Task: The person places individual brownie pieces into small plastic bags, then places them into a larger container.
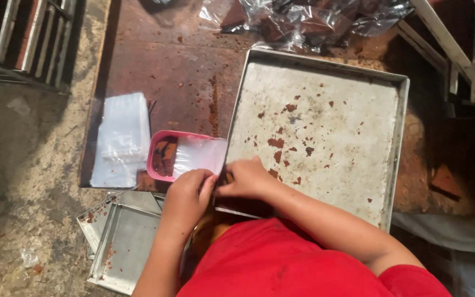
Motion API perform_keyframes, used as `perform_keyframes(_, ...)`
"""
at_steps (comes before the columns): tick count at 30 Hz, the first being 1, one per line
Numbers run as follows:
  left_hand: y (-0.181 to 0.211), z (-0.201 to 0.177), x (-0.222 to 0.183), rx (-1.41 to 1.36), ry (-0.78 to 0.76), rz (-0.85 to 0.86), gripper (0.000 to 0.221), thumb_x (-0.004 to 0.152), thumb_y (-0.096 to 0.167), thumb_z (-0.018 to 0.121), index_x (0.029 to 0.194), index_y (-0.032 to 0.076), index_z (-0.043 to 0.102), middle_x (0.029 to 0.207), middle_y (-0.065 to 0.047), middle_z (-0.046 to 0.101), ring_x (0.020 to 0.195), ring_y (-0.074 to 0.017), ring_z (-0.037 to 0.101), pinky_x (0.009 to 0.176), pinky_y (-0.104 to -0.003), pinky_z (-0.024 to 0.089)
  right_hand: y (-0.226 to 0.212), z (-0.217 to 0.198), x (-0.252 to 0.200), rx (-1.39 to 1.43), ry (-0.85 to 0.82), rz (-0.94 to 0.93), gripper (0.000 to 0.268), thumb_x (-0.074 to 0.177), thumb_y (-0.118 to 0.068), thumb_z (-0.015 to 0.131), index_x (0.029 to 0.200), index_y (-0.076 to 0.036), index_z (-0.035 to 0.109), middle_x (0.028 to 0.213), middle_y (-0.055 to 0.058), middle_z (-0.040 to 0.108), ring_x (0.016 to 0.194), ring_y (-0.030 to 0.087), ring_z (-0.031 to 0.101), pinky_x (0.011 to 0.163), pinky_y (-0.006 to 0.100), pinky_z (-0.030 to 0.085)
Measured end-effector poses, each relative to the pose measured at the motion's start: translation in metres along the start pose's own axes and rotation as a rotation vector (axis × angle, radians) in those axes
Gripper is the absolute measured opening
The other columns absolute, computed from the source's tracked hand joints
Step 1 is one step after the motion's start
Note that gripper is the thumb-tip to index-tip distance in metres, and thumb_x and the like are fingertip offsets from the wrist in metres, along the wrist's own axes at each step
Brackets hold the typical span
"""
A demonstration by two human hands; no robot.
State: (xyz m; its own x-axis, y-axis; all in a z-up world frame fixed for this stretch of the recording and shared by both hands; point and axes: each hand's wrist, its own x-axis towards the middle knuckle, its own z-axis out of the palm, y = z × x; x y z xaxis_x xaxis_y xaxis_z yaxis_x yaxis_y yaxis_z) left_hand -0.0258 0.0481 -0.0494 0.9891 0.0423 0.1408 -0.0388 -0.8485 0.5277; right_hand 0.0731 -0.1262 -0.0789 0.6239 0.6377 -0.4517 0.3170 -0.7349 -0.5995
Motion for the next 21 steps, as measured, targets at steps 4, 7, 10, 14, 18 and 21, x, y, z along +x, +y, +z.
perform_keyframes(4, 0.001, -0.009, 0.000, -0.097, 0.033, -0.020, 0.012, 0.099, 0.025, 0.066, 0.100, 0.019, 0.076, 0.082, -0.004, 0.076, 0.083, -0.0261, 0.075, 0.075, -0.035, 0.060, 0.022, 0.002, -0.010, 0.245, 0.002, -0.135, 0.046, 0.071, -0.049, 0.081, 0.099, -0.013, 0.074, 0.098, 0.013, 0.074, 0.105, 0.039, 0.069, 0.093, 0.050, 0.045)
perform_keyframes(7, 0.003, -0.013, 0.000, -0.195, 0.049, -0.091, 0.012, 0.092, 0.016, 0.070, 0.101, 0.018, 0.079, 0.086, -0.004, 0.078, 0.085, -0.0262, 0.076, 0.076, -0.035, 0.060, 0.042, -0.027, -0.022, 0.507, 0.294, -0.189, 0.035, 0.074, -0.029, 0.087, 0.100, -0.009, 0.074, 0.091, 0.016, 0.072, 0.098, 0.038, 0.070, 0.092, 0.046, 0.051)
perform_keyframes(10, 0.010, -0.004, 0.003, -0.260, 0.068, -0.098, 0.018, 0.086, 0.012, 0.075, 0.101, 0.020, 0.080, 0.088, -0.002, 0.079, 0.086, -0.0234, 0.076, 0.076, -0.033, 0.061, 0.063, -0.050, -0.034, 0.554, 0.718, -0.136, 0.032, 0.080, -0.019, 0.086, 0.103, -0.008, 0.067, 0.085, 0.012, 0.069, 0.085, 0.029, 0.069, 0.083, 0.040, 0.052)
perform_keyframes(14, 0.053, -0.019, 0.028, -0.324, 0.110, 0.030, 0.038, 0.084, -0.006, 0.062, 0.119, 0.004, 0.074, 0.113, -0.018, 0.075, 0.108, -0.0383, 0.071, 0.090, -0.045, 0.058, 0.006, -0.083, -0.087, 0.865, 0.834, -0.299, 0.021, 0.097, 0.000, 0.067, 0.117, -0.004, 0.070, 0.093, 0.015, 0.072, 0.080, 0.024, 0.073, 0.072, 0.036, 0.063)
perform_keyframes(18, 0.074, -0.018, 0.044, -0.384, 0.112, 0.135, 0.061, 0.078, -0.015, 0.057, 0.138, -0.004, 0.061, 0.138, -0.027, 0.063, 0.127, -0.0476, 0.059, 0.107, -0.053, 0.049, 0.001, -0.052, -0.092, 0.431, 0.685, -0.489, 0.049, 0.090, 0.007, 0.058, 0.130, -0.017, 0.073, 0.121, 0.011, 0.069, 0.115, 0.032, 0.065, 0.101, 0.045, 0.053)
perform_keyframes(21, 0.092, -0.012, 0.038, -0.346, 0.150, 0.330, 0.055, 0.082, -0.013, 0.060, 0.137, -0.006, 0.059, 0.133, -0.030, 0.063, 0.124, -0.0495, 0.060, 0.103, -0.054, 0.051, 0.015, -0.035, -0.088, 0.207, 0.542, -0.351, 0.059, 0.086, 0.004, 0.055, 0.142, -0.013, 0.060, 0.129, 0.015, 0.066, 0.120, 0.038, 0.064, 0.098, 0.050, 0.055)
